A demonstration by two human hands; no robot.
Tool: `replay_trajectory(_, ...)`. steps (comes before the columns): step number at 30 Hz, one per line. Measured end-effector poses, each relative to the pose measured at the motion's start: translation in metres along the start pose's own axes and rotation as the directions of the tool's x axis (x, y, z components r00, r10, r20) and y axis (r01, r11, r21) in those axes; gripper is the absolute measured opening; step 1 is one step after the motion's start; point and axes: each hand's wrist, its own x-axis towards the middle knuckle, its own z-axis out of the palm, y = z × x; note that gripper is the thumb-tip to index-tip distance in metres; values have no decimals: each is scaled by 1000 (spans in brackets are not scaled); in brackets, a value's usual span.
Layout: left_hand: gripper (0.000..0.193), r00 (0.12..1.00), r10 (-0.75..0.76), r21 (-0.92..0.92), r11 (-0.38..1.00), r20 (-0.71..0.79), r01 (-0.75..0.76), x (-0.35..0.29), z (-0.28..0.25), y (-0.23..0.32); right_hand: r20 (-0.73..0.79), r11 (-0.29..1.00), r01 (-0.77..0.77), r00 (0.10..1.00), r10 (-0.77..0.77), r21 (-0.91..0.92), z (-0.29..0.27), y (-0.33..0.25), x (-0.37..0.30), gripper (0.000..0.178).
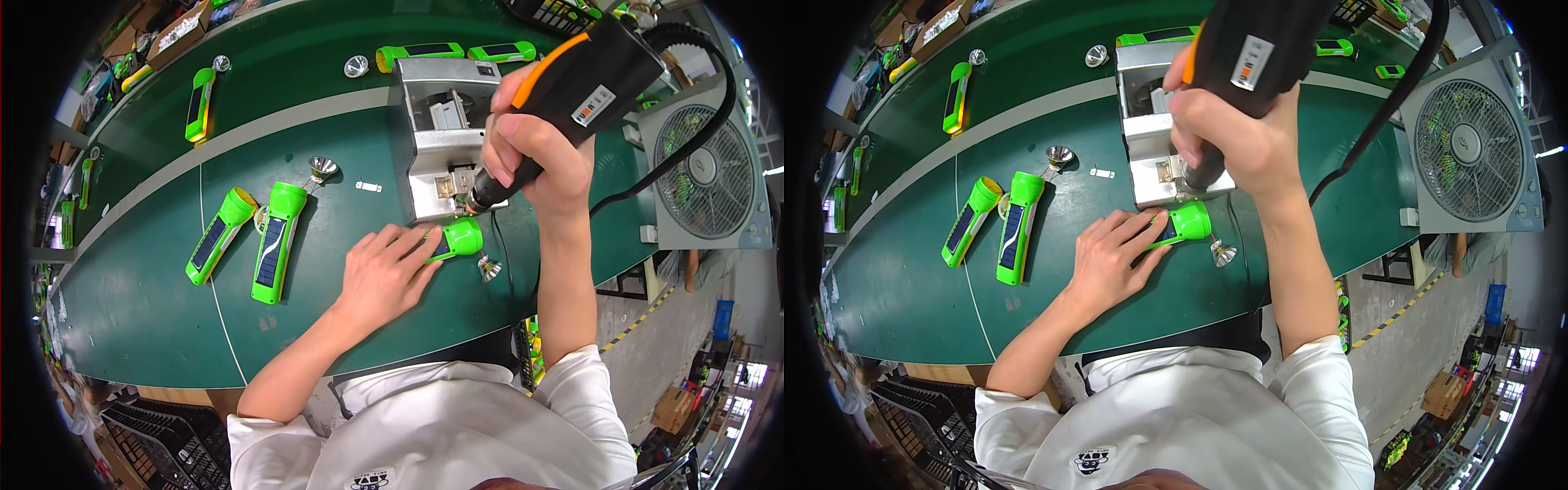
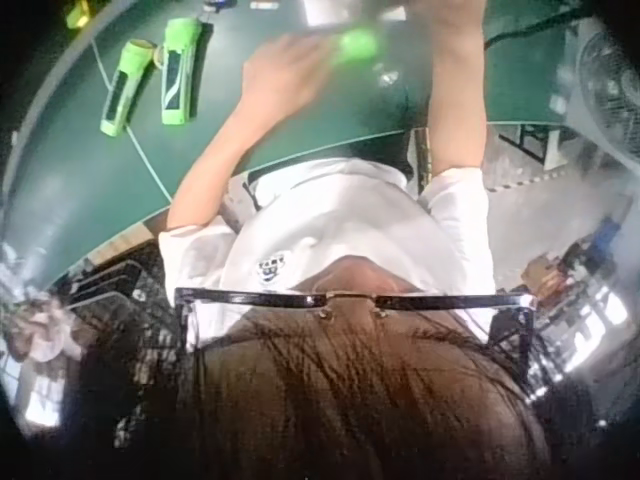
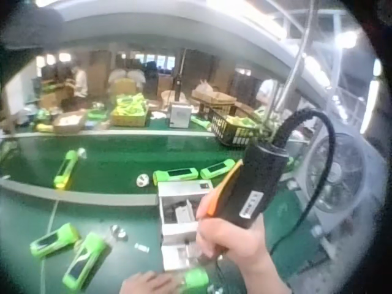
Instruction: The person assembles green solar-powered flashlights on a production line by securing flashlight housings, solar panel modules, and flashlight reflectors with an electric screwdriver.
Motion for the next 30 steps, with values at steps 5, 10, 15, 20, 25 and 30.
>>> replay_trajectory(5, 42, 1000, 2, -3, 1000, -21, -2, -2, 0, 2, -3, 994, 10, 1000, -9, 113, -7, -2, -31, 20)
replay_trajectory(10, 41, 1000, 4, -27, 1000, -24, -5, -2, 0, 2, 82, 993, 36, 996, -45, 111, -8, 1, -52, 20)
replay_trajectory(15, 41, 1000, 0, -31, 1000, -12, -1, -2, 1, 1, 86, 993, 35, 995, -45, 116, -10, 16, -60, 20)
replay_trajectory(20, 42, 1000, 2, -32, 999, -20, -2, -2, 4, 1, 28, 990, 9, 1000, -13, 142, -8, 24, -63, 20)
replay_trajectory(25, 40, 1000, -13, -38, 999, -10, 13, -3, 4, 0, 17, 975, -35, 999, 32, 217, -9, 30, -76, 21)
replay_trajectory(30, 40, 1000, 18, -10, 1000, 6, -17, -3, 1, -3, 211, 973, 199, 962, -171, -121, 1, 36, -82, 19)
